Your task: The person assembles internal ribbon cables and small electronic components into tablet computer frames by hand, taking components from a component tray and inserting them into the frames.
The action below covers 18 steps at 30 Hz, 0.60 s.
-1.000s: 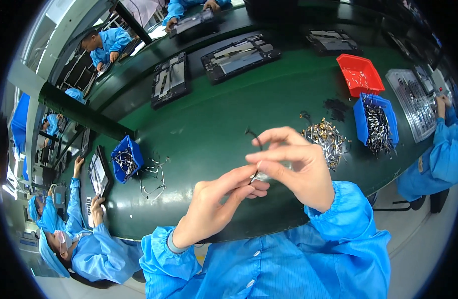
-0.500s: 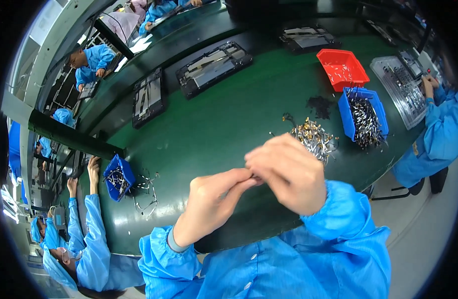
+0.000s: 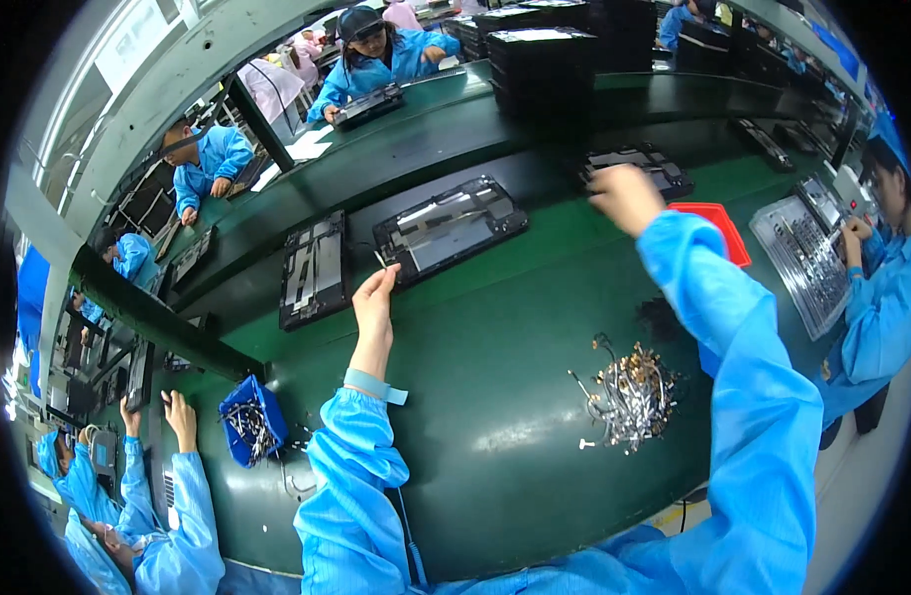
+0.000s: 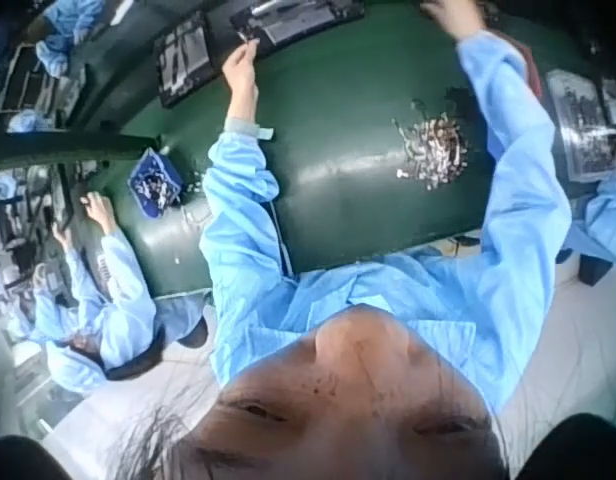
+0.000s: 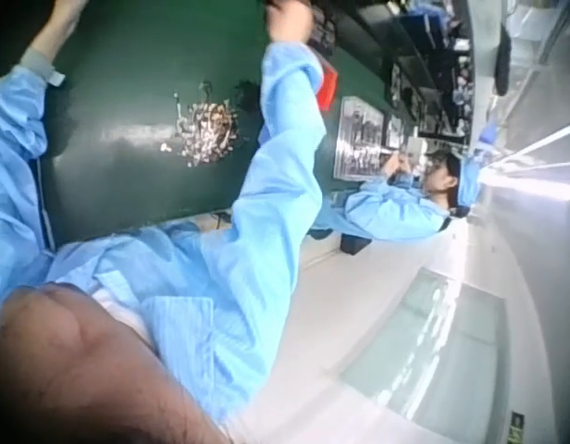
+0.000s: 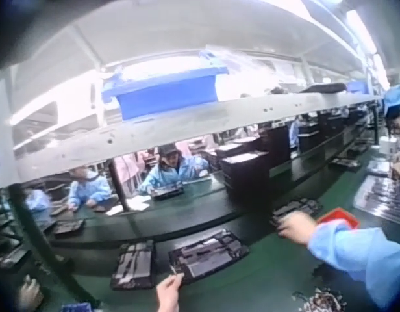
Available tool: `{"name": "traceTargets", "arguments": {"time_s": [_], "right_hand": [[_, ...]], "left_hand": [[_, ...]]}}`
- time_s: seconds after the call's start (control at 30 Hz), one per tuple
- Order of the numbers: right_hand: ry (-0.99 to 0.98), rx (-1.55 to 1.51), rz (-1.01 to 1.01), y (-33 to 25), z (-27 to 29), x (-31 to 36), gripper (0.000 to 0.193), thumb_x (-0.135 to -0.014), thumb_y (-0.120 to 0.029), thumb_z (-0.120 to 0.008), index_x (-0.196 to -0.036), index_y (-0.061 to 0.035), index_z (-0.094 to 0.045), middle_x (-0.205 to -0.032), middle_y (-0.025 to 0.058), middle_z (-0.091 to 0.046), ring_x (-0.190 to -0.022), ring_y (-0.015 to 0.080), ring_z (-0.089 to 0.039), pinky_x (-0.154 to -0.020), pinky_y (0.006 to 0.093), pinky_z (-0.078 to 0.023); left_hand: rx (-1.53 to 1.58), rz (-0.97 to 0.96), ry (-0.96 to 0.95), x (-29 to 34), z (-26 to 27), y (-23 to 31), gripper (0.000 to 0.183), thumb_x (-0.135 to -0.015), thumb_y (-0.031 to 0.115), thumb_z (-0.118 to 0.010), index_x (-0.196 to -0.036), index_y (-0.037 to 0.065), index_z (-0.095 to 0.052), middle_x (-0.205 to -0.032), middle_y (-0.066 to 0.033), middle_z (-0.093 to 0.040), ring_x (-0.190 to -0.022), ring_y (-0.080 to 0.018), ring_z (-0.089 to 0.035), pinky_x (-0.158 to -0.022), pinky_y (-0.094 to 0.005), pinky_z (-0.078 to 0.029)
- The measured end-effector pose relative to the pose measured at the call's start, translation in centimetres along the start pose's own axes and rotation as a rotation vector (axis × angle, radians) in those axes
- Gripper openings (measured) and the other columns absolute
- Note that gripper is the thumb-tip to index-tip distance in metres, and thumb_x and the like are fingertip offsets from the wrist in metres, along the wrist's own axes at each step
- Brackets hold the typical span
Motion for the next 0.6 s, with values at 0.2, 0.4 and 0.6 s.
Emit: {"name": "traceTargets", "arguments": {"time_s": [0.2, 0.4, 0.6], "right_hand": [[-0.015, -0.433, -0.18, -4.9, -15.1, -7.0, 0.055, -0.088, -0.025, -0.066, -0.136, -0.0065, -0.05, -0.125, 0.0238, -0.06, -0.114, 0.0405, -0.058, -0.101, 0.0414, -0.045], [-0.365, -1.58, -0.38, -7.1, -10.1, -3.8, 0.063, -0.091, -0.011, -0.066, -0.147, -0.0145, -0.037, -0.133, 0.0078, -0.051, -0.113, 0.0208, -0.054, -0.093, 0.0504, -0.05], [-1.003, -1.336, -0.121, -20.4, -9.2, 8.6, 0.066, -0.09, -0.003, -0.063, -0.149, -0.0184, -0.035, -0.139, 0.011, -0.047, -0.114, 0.0158, -0.057, -0.084, 0.0277, -0.058]], "left_hand": [[-0.049, 0.1, 0.03, -1.1, -1.7, -0.3, 0.019, -0.09, 0.011, -0.066, -0.104, 0.0, -0.074, -0.105, -0.0048, -0.071, -0.104, -0.0117, -0.059, -0.094, -0.0227, -0.038], [-0.017, 0.273, -0.397, 16.4, -3.6, 10.1, 0.02, -0.092, 0.017, -0.065, -0.102, 0.001, -0.073, -0.1, -0.0031, -0.069, -0.1, -0.0114, -0.057, -0.092, -0.0274, -0.042], [-0.098, 0.474, -0.502, 34.2, 2.7, 15.5, 0.016, -0.09, -0.002, -0.063, -0.105, -0.003, -0.07, -0.109, -0.0182, -0.07, -0.114, -0.0278, -0.063, -0.099, -0.0388, -0.049]]}}
Point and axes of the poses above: each hand's wrist, its own x-axis away from the middle knuckle, its own z-axis out of the back of the hand, y = z × x, the point moved 10 cm from there along -x, towards the middle knuckle
